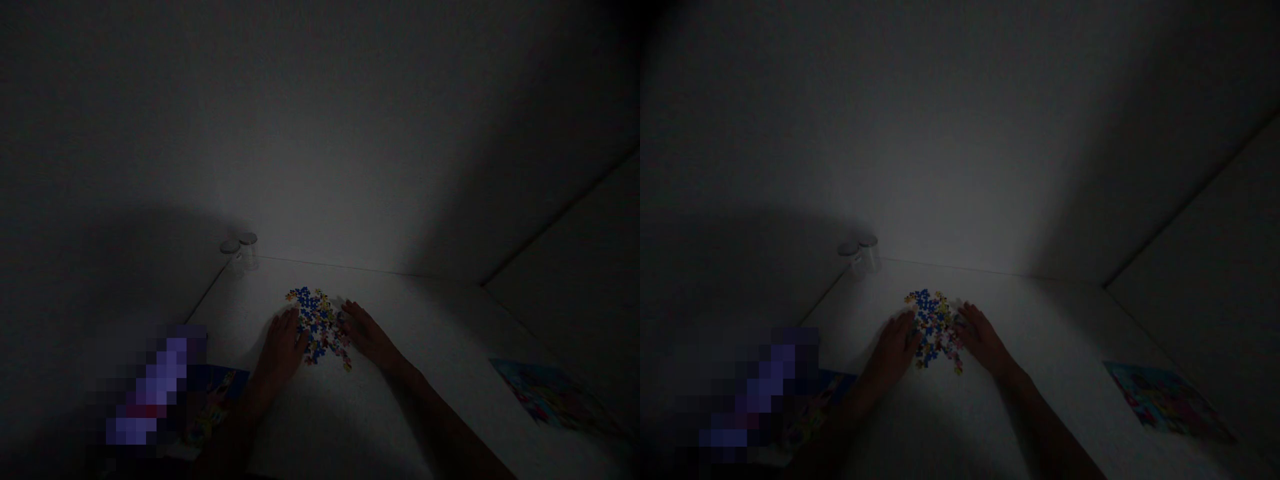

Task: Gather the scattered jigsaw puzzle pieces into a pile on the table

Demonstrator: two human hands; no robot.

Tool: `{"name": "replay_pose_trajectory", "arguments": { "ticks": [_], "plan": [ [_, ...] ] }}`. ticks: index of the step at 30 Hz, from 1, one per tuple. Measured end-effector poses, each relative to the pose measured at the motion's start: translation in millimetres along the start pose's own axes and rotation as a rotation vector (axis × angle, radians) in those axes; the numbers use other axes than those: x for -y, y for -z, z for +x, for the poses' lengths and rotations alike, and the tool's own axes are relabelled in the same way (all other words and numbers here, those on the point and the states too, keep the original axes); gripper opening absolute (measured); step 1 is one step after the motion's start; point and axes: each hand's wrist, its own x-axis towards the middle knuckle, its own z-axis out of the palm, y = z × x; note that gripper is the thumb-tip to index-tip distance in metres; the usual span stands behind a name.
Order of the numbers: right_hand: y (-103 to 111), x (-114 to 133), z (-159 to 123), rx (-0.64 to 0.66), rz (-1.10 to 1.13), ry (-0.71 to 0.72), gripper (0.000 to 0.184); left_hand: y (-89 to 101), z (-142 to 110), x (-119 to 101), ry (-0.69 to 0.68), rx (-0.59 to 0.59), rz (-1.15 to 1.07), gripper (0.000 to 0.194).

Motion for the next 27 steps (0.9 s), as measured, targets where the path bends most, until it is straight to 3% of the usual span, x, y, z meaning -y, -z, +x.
{"name": "replay_pose_trajectory", "arguments": {
  "ticks": [5,14,19,24,27],
  "plan": [
    [2.0,6.3,-23.3,-0.021,-0.05,0.001,0.062,1.1,2.2,0.2,0.014,-0.023,0.035,0.048],
    [1.5,3.8,-16.7,-0.047,-0.026,0.001,0.062,28.5,5.3,7.2,-0.002,-0.052,0.146,0.046],
    [2.9,6.4,-15.7,-0.042,-0.089,0.015,0.054,33.1,-6.5,13.3,-0.025,0.009,0.238,0.045],
    [-1.8,37.9,12.1,0.049,-0.269,0.187,0.039,21.2,-15.3,14.0,-0.02,0.032,0.18,0.046],
    [-14.1,66.2,43.0,0.209,-0.334,0.249,0.034,17.8,-14.0,18.4,0.047,-0.036,0.067,0.049]
  ]
}}
